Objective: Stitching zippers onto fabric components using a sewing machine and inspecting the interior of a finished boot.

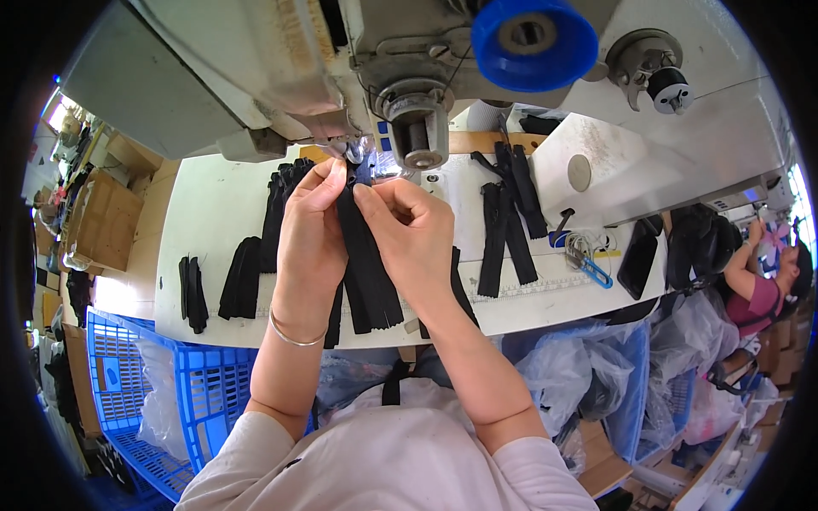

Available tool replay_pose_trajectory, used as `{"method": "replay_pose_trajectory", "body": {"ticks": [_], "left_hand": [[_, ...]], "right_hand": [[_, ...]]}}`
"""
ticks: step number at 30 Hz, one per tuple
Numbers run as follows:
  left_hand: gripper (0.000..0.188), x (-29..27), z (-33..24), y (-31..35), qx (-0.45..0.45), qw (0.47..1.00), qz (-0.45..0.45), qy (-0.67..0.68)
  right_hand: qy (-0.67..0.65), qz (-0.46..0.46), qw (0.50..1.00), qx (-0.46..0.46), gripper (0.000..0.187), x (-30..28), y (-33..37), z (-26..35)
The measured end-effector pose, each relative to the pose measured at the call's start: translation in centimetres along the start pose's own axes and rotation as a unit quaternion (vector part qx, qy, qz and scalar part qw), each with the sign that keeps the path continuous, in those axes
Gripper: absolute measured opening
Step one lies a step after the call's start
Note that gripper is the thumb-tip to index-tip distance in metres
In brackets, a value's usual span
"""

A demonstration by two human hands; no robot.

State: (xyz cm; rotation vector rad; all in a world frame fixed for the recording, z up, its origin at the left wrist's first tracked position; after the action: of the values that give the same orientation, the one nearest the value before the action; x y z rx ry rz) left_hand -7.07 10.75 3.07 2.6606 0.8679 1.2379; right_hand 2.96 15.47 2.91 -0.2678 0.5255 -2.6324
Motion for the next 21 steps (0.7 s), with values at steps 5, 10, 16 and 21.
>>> {"method": "replay_pose_trajectory", "body": {"ticks": [5,10,16,21], "left_hand": [[0.013,0.4,0.3,0.5,0.053,0.998,-0.008,-0.027],[0.010,-2.1,1.7,3.3,0.179,0.956,-0.039,-0.229],[0.012,-3.0,1.5,2.6,0.123,0.961,-0.047,-0.245],[0.011,-3.1,1.5,2.8,0.123,0.957,-0.074,-0.251]], "right_hand": [[0.039,-0.003,0.999,-0.019,0.016,-0.3,0.2,0.0],[0.059,0.016,0.997,0.049,0.017,-1.3,4.5,-0.3],[-0.001,0.017,0.995,0.098,0.017,-2.2,6.4,-1.9],[0.010,0.045,0.994,0.104,0.019,-2.3,6.1,-1.8]]}}
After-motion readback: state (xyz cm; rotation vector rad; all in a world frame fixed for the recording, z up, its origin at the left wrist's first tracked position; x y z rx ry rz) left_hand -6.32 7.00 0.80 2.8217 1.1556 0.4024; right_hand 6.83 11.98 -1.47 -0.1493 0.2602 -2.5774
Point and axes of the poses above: each hand's wrist, its own y-axis away from the middle knuckle, its own x-axis out of the palm, z = x × y, the point moved 3 cm from there along -y, towards the middle knuckle, and after that the axes turned 13 degrees about -x, right-handed, at the moved point
